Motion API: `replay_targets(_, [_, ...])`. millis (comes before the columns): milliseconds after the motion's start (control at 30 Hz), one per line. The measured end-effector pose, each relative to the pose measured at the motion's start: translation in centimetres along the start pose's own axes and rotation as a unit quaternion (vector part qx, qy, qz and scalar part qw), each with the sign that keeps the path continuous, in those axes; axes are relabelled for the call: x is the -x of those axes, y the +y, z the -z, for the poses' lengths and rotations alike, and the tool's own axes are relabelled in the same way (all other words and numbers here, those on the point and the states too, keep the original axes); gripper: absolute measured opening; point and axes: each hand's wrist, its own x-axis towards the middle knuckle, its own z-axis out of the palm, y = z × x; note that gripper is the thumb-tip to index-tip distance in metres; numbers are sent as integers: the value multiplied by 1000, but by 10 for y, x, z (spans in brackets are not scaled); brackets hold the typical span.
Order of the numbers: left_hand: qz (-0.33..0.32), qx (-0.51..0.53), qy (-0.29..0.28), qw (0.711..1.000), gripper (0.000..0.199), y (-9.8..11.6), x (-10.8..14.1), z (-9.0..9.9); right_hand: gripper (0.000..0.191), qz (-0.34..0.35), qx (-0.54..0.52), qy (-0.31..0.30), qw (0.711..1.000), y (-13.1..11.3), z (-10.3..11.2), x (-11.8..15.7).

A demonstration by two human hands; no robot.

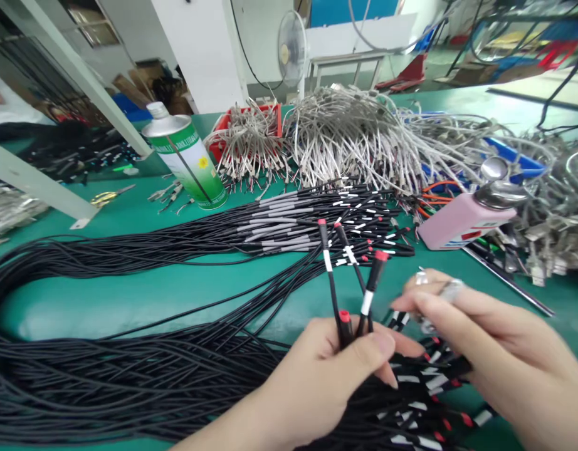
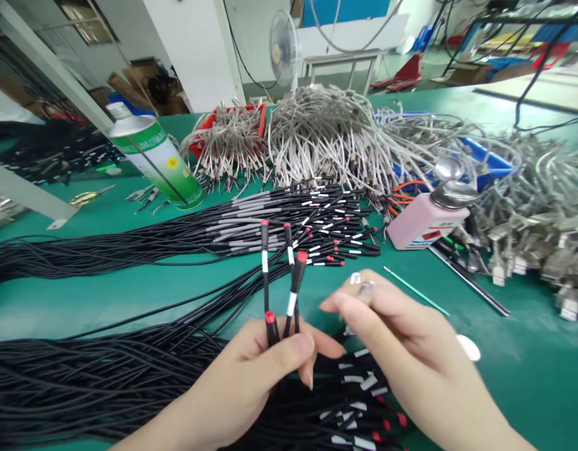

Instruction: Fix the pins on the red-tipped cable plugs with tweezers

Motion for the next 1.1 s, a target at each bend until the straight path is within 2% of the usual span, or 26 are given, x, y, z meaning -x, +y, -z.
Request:
replay_targets(67, [5,-10,-48,999,31,1,0,-2,18,-46,-65,-103,992,0,-2,-5])
replay_targets(100, [9,-5,-66,998,32,1,1,-3,19,-77,-115,-128,982,0,-3,-5])
replay_targets(167, [14,13,-86,996,34,1,0,-5,20,-130,-205,-135,961,-1,-6,-4])
replay_targets(233, [8,37,-65,997,36,0,0,-6,19,-143,-241,-113,953,-1,-7,-2])
replay_targets(300, [0,76,4,997,33,-1,-2,-6,22,-110,-203,-105,967,1,-4,1])
replay_targets(367, [2,128,76,989,30,-1,-4,-4,24,-58,-119,-119,984,2,-1,2])
replay_targets(400, [6,155,92,984,28,-1,-5,-2,25,-39,-74,-129,988,2,0,2])
replay_targets(567, [-2,241,87,967,17,5,-6,4,23,18,63,-187,980,-2,-2,5])
replay_targets(667, [-4,252,94,963,15,6,-4,4,24,39,99,-232,967,-6,-4,6])
replay_targets(800, [1,261,82,962,10,8,-2,2,26,60,127,-246,959,-7,-5,5])
replay_targets(867, [2,269,84,960,9,9,-2,1,21,75,125,-233,962,-6,-5,6])
replay_targets(933, [0,278,88,957,9,11,-2,1,7,78,104,-205,970,-3,-4,7])
replay_targets(967, [-1,281,87,956,9,12,-2,1,9,70,87,-181,977,-2,-3,8])
replay_targets(1000, [0,283,85,955,9,13,-3,1,19,59,67,-146,985,0,-3,9])
replay_targets(1100, [6,286,81,955,12,13,-3,0,37,24,9,-12,1000,2,-2,12])
